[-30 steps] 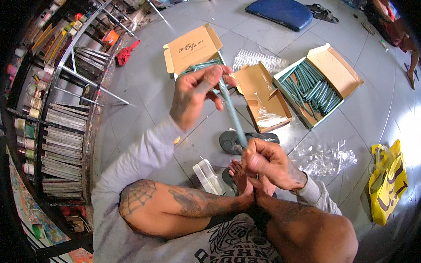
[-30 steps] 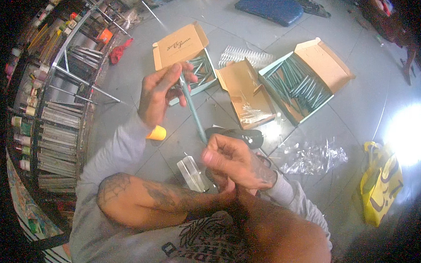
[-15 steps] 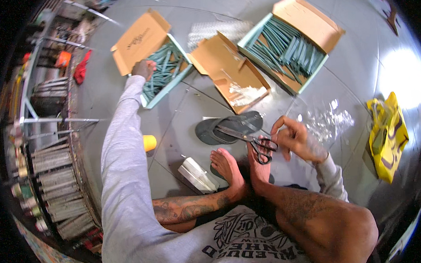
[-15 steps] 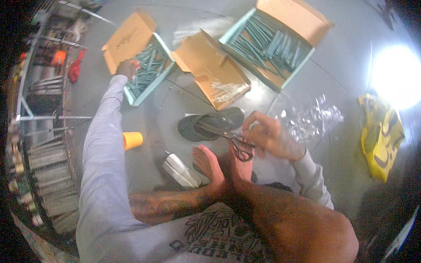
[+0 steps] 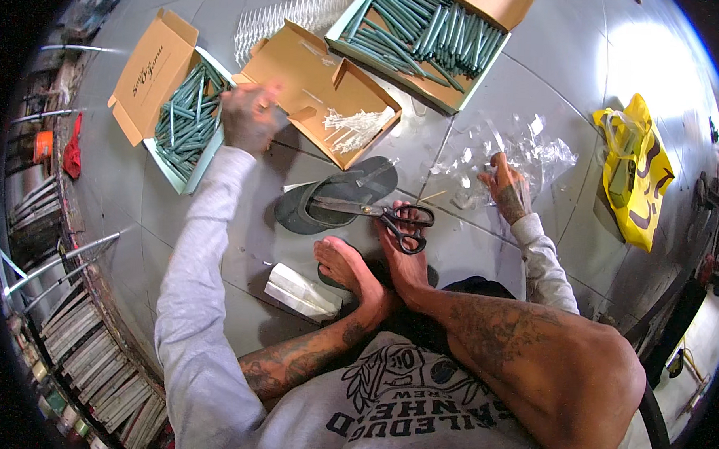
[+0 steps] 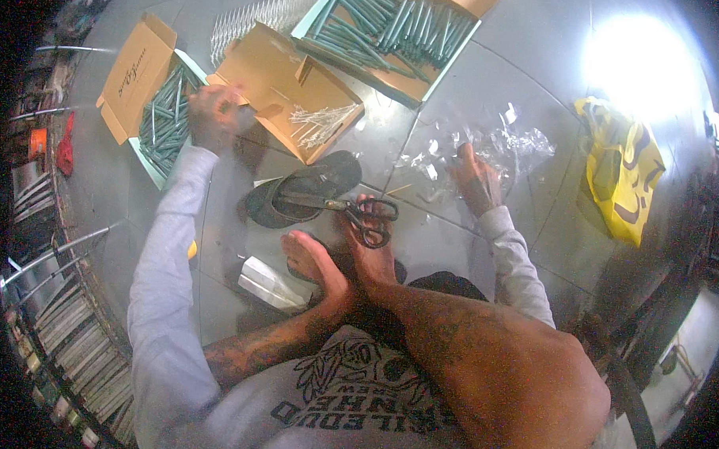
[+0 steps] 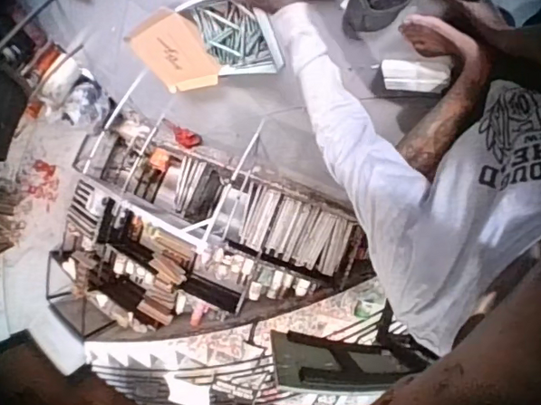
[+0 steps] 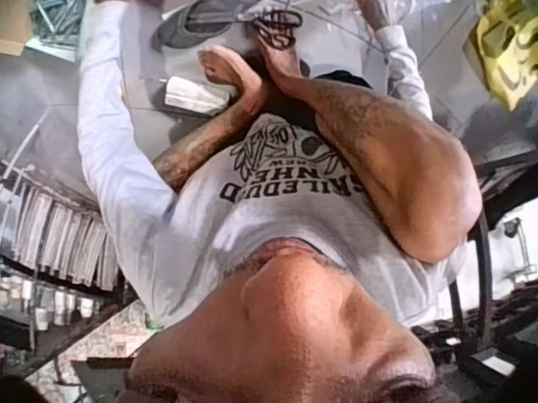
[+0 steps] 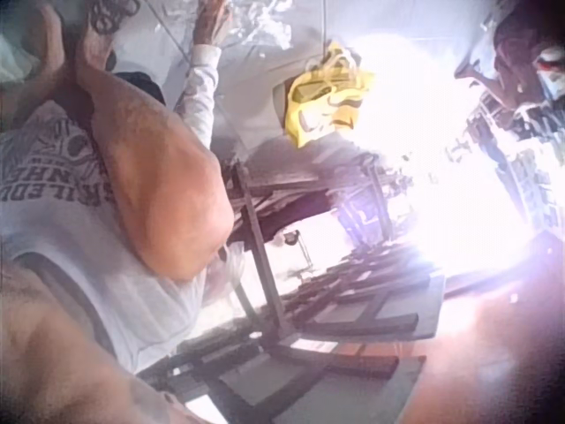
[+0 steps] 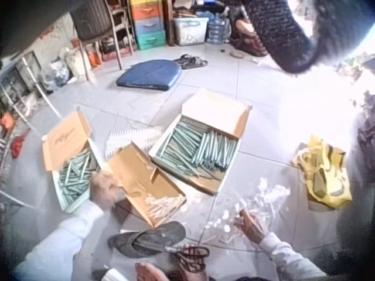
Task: The person inserts teal-colored pins into a clear plastic strip and a teal-colored tube by hand while sitting on the floor.
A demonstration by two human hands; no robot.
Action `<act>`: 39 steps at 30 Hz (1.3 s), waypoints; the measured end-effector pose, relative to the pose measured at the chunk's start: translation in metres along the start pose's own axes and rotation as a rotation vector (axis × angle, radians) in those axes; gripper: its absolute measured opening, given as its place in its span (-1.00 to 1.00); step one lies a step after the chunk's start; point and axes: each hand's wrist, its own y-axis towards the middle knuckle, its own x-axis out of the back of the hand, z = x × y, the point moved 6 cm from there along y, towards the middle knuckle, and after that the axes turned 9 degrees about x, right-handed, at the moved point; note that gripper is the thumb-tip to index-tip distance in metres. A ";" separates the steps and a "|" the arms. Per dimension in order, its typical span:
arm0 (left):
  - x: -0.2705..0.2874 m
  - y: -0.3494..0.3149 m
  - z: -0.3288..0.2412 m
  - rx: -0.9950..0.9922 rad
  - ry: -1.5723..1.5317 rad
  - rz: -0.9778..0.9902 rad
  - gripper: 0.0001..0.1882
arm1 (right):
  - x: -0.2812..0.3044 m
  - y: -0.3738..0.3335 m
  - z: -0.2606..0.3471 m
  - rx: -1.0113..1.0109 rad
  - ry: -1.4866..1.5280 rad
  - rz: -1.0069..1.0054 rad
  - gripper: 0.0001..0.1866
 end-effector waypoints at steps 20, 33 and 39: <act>-0.081 -0.094 -0.182 0.163 -0.115 0.664 -0.80 | -0.017 0.088 0.110 0.274 0.245 0.227 -0.75; -0.055 -0.103 -0.171 0.316 -0.439 0.381 -0.77 | -0.055 0.072 0.137 0.165 0.562 0.160 -0.86; -0.041 -0.094 -0.199 0.594 -0.755 0.609 -0.74 | -0.001 0.050 0.076 -0.087 0.800 0.047 -0.81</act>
